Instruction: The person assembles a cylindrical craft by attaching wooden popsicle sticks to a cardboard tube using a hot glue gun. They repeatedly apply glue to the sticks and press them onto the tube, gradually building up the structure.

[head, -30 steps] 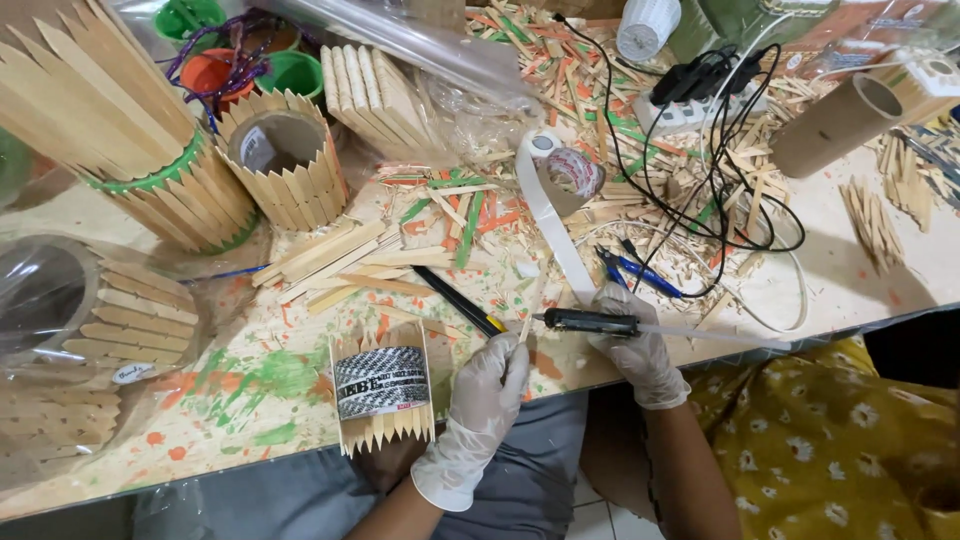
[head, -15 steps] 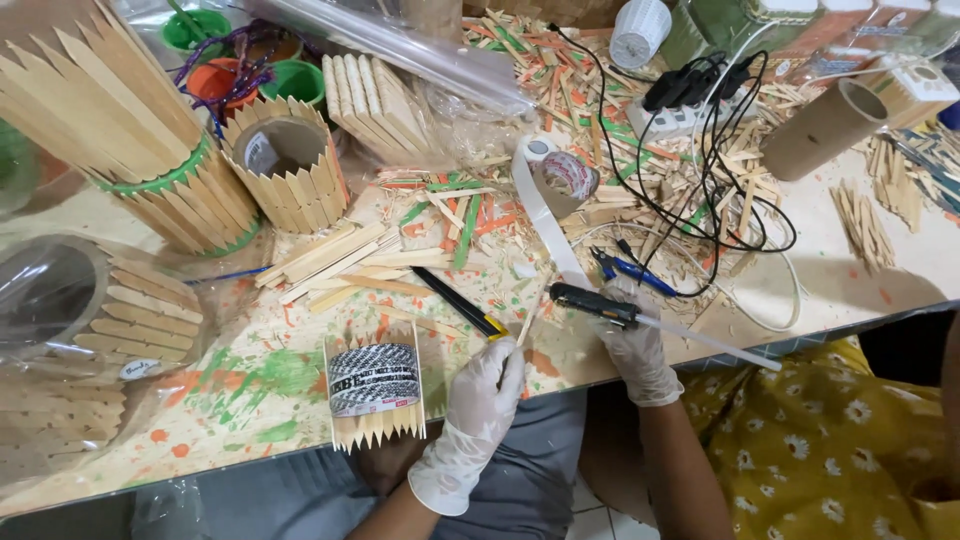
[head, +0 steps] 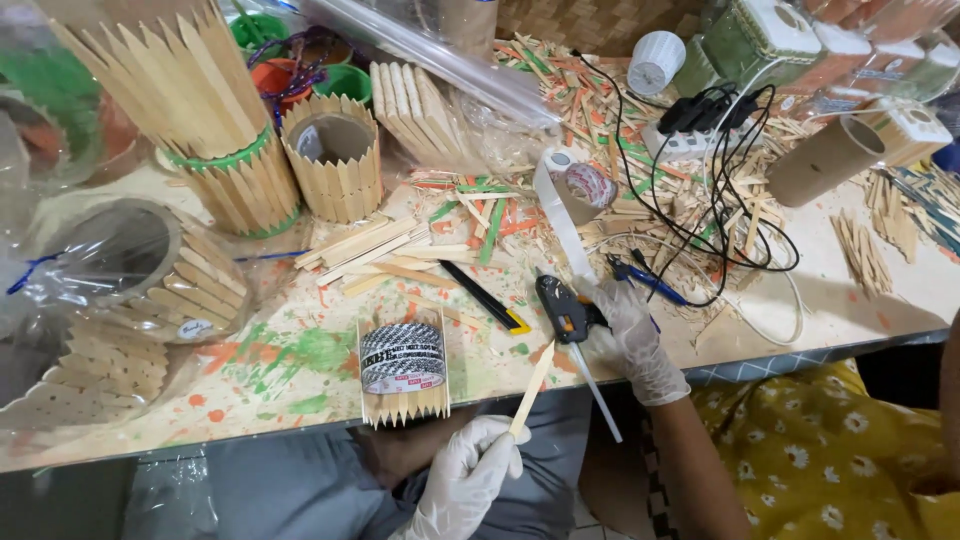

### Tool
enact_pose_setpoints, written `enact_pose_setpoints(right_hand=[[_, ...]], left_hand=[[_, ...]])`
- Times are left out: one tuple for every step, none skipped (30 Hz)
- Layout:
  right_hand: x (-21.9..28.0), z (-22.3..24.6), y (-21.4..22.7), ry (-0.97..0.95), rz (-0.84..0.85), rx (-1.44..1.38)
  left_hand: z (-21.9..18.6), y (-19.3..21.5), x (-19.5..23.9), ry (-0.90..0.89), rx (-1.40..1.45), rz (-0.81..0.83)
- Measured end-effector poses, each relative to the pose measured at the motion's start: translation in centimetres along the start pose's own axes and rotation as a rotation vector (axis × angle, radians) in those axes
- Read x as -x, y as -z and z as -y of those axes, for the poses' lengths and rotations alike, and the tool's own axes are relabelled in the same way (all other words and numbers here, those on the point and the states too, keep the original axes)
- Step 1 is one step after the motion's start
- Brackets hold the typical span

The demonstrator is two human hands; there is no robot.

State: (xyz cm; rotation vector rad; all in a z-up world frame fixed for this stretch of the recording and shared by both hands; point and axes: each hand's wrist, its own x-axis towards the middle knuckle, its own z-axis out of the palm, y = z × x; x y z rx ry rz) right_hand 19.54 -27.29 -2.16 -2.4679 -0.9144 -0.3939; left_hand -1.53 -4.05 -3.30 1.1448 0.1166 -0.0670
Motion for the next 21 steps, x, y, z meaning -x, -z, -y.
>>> enact_pose_setpoints(right_hand=[[0.1, -0.4, -0.3, 0.028, 0.006, 0.071], [0.3, -0.9, -0.6, 0.054, 0.009, 0.143], [0.5, -0.9, -0.3, 0.056, 0.010, 0.146], [0.6, -1.0, -0.1, 0.034, 0.034, 0.199], [0.7, -1.1, 0.1, 0.013, 0.058, 0.251], [0.2, -0.1, 1.2, 0.018, 0.059, 0.253], [-0.4, 0.9, 2.4, 0.045, -0.088, 0.196], [-0.8, 1.9, 3.6, 0.072, -0.231, 0.139], [-0.6, 3.6, 5.1, 0.076, -0.227, 0.140], [-0.1, 5.4, 6.5, 0.031, -0.256, -0.012], [0.3, 7.1, 8.0, -0.014, -0.282, -0.164], [0.7, 9.0, 8.3, -0.018, -0.282, -0.158], [1.1, 10.9, 8.5, -0.053, -0.202, -0.743], [1.6, 12.8, 8.7, -0.096, -0.108, -1.330], [2.3, 14.3, 8.6, -0.102, -0.113, -1.324], [3.0, 15.9, 8.3, -0.298, -0.072, -1.273], [3.6, 17.5, 8.0, -0.491, -0.029, -1.214], [4.4, 16.6, 6.7, -0.494, -0.026, -1.217], [5.3, 15.8, 5.2, -0.488, -0.088, -1.314], [6.2, 15.0, 3.8, -0.484, -0.147, -1.410], [6.1, 15.1, 3.4, -0.490, -0.140, -1.414]], left_hand=[[0.1, 0.2, 0.1, 0.045, 0.087, 0.014], [0.1, 0.4, 0.2, 0.090, 0.174, 0.030], [-0.2, 0.5, 0.3, 0.088, 0.176, 0.031], [-0.4, 0.5, 0.4, 0.094, 0.183, 0.030], [-0.7, 0.5, 0.5, 0.099, 0.190, 0.029], [-1.0, 0.6, 0.8, 0.095, 0.192, 0.027], [-1.4, 0.8, 0.9, 0.089, 0.179, 0.032], [-1.6, 0.8, 1.2, 0.085, 0.169, 0.037], [-1.9, 0.9, 1.3, 0.083, 0.174, 0.034], [-2.1, 1.0, 1.5, 0.089, 0.165, 0.050], [-2.3, 1.0, 1.6, 0.096, 0.155, 0.066], [-2.6, 1.0, 1.9, 0.099, 0.158, 0.072], [-2.8, 1.0, 2.1, 0.115, 0.222, 0.108], [-3.0, 1.1, 2.4, 0.133, 0.285, 0.144], [-3.0, 1.2, 2.4, 0.138, 0.287, 0.151], [-3.1, 1.4, 2.6, 0.198, 0.311, 0.177], [-3.1, 1.7, 2.9, 0.258, 0.335, 0.204], [-2.8, 2.0, 3.0, 0.261, 0.335, 0.200], [-2.6, 2.5, 3.2, 0.286, 0.423, 0.247], [-2.3, 2.8, 3.4, 0.312, 0.514, 0.291], [-2.7, 3.1, 3.6, 0.316, 0.517, 0.283]])
